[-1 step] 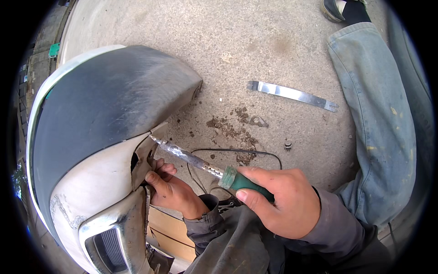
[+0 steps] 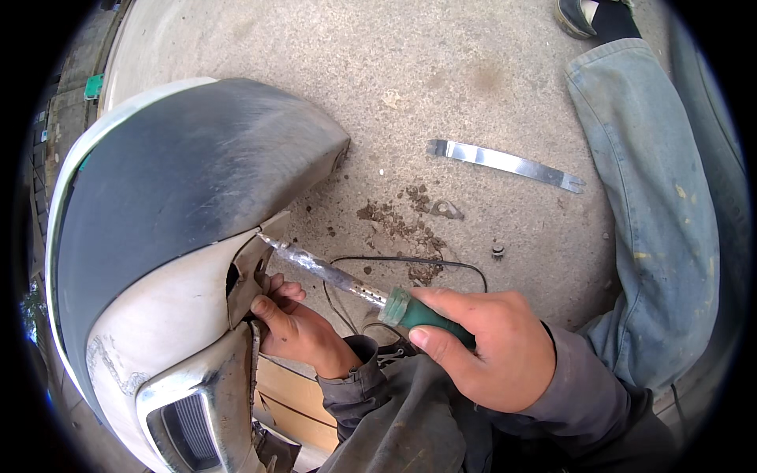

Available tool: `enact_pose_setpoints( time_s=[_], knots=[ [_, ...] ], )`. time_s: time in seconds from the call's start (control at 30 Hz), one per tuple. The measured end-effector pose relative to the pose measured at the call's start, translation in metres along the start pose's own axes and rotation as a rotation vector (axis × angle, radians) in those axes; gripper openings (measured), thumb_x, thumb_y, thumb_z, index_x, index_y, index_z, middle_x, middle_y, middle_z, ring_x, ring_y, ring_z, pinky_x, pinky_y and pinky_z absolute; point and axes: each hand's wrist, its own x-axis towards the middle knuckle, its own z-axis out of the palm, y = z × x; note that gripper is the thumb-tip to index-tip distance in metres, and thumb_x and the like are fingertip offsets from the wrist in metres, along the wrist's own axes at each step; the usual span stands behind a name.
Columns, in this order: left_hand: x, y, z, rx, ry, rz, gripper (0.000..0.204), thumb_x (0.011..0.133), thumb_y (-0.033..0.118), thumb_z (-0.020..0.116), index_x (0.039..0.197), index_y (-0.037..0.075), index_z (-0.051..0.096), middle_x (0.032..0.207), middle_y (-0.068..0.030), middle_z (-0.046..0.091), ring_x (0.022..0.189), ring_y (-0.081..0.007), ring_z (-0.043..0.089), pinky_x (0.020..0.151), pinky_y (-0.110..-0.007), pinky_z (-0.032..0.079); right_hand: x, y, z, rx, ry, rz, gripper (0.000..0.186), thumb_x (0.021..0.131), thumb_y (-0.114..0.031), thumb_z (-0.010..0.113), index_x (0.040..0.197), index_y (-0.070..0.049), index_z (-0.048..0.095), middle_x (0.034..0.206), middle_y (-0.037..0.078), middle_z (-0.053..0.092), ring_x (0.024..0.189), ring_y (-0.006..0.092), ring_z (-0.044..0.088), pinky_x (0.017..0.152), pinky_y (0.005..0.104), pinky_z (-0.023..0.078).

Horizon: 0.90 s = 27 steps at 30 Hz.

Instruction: The person uses a soldering iron to apply heat and adhesive along the seam of a white car bumper. They hold the bumper steady with one hand while moving the tool along the joint, then briefly pause to inspect the work.

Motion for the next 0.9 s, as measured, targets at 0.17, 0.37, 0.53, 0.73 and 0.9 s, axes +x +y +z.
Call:
enact_pose_setpoints(
  time_s=[0.17,0.37,0.53,0.73,0.9],
  knots=[
    [0.000,0.000,-0.001,-0.002,-0.010,0.010,0.037,0.097,0.021,0.060,0.111,-0.013,0.053,0.085,-0.0217,0.063,0.056,-0.0191,0.057,0.049,-0.026,0.046,0.002,-0.005,-0.002,0.000,-0.028,0.043,0.027,0.091,-0.020,0.062,0.110,0.000,0.063,0.076,0.017,0.064,0.069,0.0355,0.064,0.063,0.0361,0.050],
    [0.001,0.001,-0.001,0.007,-0.001,-0.009,0.038,0.096,0.021,0.061,0.111,-0.013,0.053,0.085,-0.0215,0.063,0.057,-0.0194,0.058,0.049,-0.026,0.046,0.001,-0.003,-0.001,-0.005,-0.015,0.019,0.027,0.092,-0.020,0.061,0.110,-0.001,0.063,0.076,0.017,0.064,0.070,0.0356,0.064,0.064,0.0365,0.050],
    [0.000,0.000,-0.001,0.012,-0.007,0.010,0.039,0.096,0.023,0.062,0.110,-0.012,0.055,0.086,-0.0200,0.064,0.059,-0.0182,0.058,0.052,-0.026,0.047,-0.005,-0.007,-0.001,0.005,0.019,0.006,0.032,0.092,-0.021,0.061,0.114,0.002,0.062,0.079,0.018,0.065,0.070,0.0349,0.064,0.065,0.0355,0.050],
    [-0.002,0.009,0.000,-0.002,0.003,-0.093,0.039,0.095,0.024,0.065,0.109,-0.012,0.058,0.090,-0.0178,0.066,0.068,-0.0171,0.059,0.059,-0.026,0.047,-0.030,-0.025,-0.016,-0.109,0.095,-0.092,0.037,0.093,-0.020,0.061,0.119,0.006,0.060,0.082,0.019,0.066,0.068,0.0324,0.065,0.065,0.0334,0.050],
    [-0.004,0.020,0.012,-0.129,-0.029,-0.137,0.035,0.093,0.014,0.066,0.114,-0.012,0.054,0.093,-0.0188,0.066,0.075,-0.0203,0.063,0.060,-0.028,0.050,-0.044,-0.049,-0.036,-0.565,-0.004,-0.259,0.036,0.087,-0.015,0.066,0.119,0.002,0.061,0.078,0.018,0.062,0.061,0.0327,0.060,0.059,0.0341,0.048]
  ],
)
